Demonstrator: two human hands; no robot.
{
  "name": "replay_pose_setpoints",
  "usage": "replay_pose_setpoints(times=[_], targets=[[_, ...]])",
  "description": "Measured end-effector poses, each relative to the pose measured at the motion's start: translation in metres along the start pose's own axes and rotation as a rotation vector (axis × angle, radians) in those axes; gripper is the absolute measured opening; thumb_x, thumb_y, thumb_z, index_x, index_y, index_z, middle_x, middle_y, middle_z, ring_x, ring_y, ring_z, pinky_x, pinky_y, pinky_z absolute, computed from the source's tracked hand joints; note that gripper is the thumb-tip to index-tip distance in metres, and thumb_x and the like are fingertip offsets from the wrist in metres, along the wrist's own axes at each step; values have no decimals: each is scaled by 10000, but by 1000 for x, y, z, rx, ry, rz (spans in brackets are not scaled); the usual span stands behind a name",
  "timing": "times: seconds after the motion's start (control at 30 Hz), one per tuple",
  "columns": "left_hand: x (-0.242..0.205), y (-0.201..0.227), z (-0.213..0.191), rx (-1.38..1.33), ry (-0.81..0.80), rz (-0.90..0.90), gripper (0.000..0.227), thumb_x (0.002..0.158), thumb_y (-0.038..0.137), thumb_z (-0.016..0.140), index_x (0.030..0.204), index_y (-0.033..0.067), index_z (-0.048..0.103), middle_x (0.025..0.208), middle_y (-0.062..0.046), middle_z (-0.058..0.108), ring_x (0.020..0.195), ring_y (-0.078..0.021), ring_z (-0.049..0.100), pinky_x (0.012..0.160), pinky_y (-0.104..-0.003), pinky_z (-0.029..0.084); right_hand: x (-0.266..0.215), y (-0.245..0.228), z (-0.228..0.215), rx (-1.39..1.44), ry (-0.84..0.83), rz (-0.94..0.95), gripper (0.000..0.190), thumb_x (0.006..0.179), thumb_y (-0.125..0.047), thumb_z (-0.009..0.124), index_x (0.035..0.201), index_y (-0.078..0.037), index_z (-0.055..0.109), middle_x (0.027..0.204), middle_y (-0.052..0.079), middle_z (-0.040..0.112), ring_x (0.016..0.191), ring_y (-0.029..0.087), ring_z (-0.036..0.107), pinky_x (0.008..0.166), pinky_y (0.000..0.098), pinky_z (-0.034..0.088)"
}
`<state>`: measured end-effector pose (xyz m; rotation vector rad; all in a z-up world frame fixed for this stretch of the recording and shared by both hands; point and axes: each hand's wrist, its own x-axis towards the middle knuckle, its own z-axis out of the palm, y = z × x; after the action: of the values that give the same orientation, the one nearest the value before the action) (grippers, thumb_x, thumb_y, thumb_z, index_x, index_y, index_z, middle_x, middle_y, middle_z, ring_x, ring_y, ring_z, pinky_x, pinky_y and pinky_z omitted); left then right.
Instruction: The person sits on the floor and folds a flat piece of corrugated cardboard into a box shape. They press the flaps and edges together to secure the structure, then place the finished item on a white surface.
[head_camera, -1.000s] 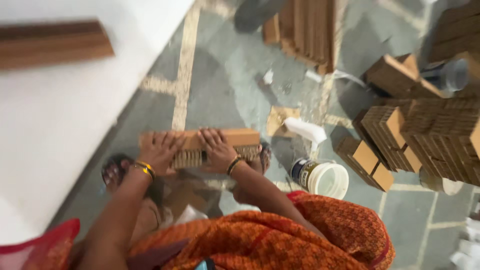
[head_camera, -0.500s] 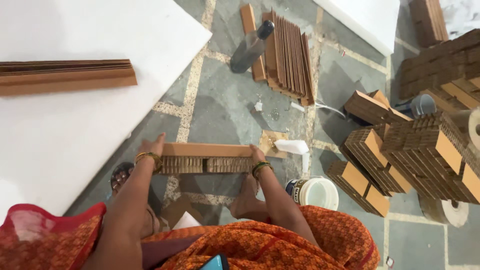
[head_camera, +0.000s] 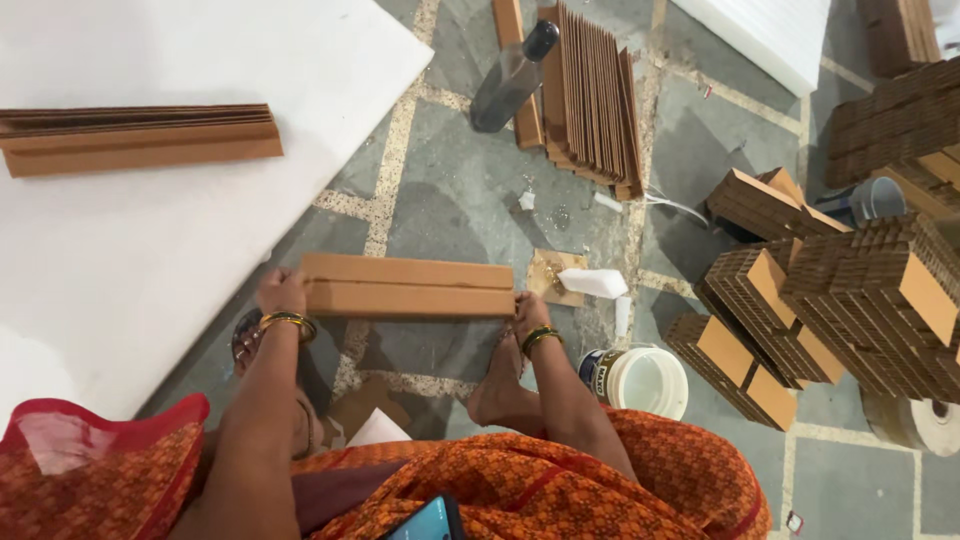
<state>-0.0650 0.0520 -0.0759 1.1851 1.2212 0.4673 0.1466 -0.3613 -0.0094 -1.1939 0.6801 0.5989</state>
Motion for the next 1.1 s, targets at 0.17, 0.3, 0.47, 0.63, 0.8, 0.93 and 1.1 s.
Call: replay_pose_setpoints(times=[0.17,0.3,0.47,0.63,0.8,0.93,1.1], targets=[[7,0,-10,829,-81,552,139,816,194,680,860,90,761,779,-188,722,748,-340,678,685,-505,525,12,10,-12,109,152,51,126,797,-3,469,686,-61,462,631,119,518,505,262,502,482,423,434],[14,-9,-15,1173,-117,685,209,858,214,599,899,45,715,906,-223,722,877,-427,688,781,-543,530,25,14,-19,-206,406,-1,147,823,-141,562,695,-94,506,627,62,475,523,228,431,496,407,350],[23,-20,-13,877,24,365,527,1063,435,399,1015,12,708,995,-250,711,947,-450,661,861,-561,491,36,17,-16,-545,525,-94,581,973,-525,468,1016,4,704,828,148,676,700,271,621,654,433,482],[-11,-2,23,865,-71,81,530,1130,499,424,1110,15,638,1174,-290,632,1086,-479,595,944,-568,451,45,39,-6,-906,463,-226,881,1031,-727,338,1203,83,637,1201,310,620,1146,431,564,968,482,419],[-46,22,34,822,80,248,324,1025,353,488,1091,92,667,1169,-184,665,1088,-436,610,924,-543,478,34,53,0,-904,559,-274,748,956,-598,345,1111,28,725,1145,317,684,1083,477,635,968,525,451],[-47,17,36,862,107,227,285,999,313,480,1066,103,661,1152,-176,662,1069,-438,607,891,-551,472,42,63,-11,-959,602,-301,654,968,-486,393,1050,74,721,1068,378,673,1005,520,631,950,553,439],[-49,19,31,872,45,228,274,1007,299,471,1067,112,661,1137,-179,651,1063,-437,604,896,-545,474,40,69,-20,-979,580,-391,601,931,-426,359,1028,40,727,1007,348,686,959,509,640,904,543,458]])
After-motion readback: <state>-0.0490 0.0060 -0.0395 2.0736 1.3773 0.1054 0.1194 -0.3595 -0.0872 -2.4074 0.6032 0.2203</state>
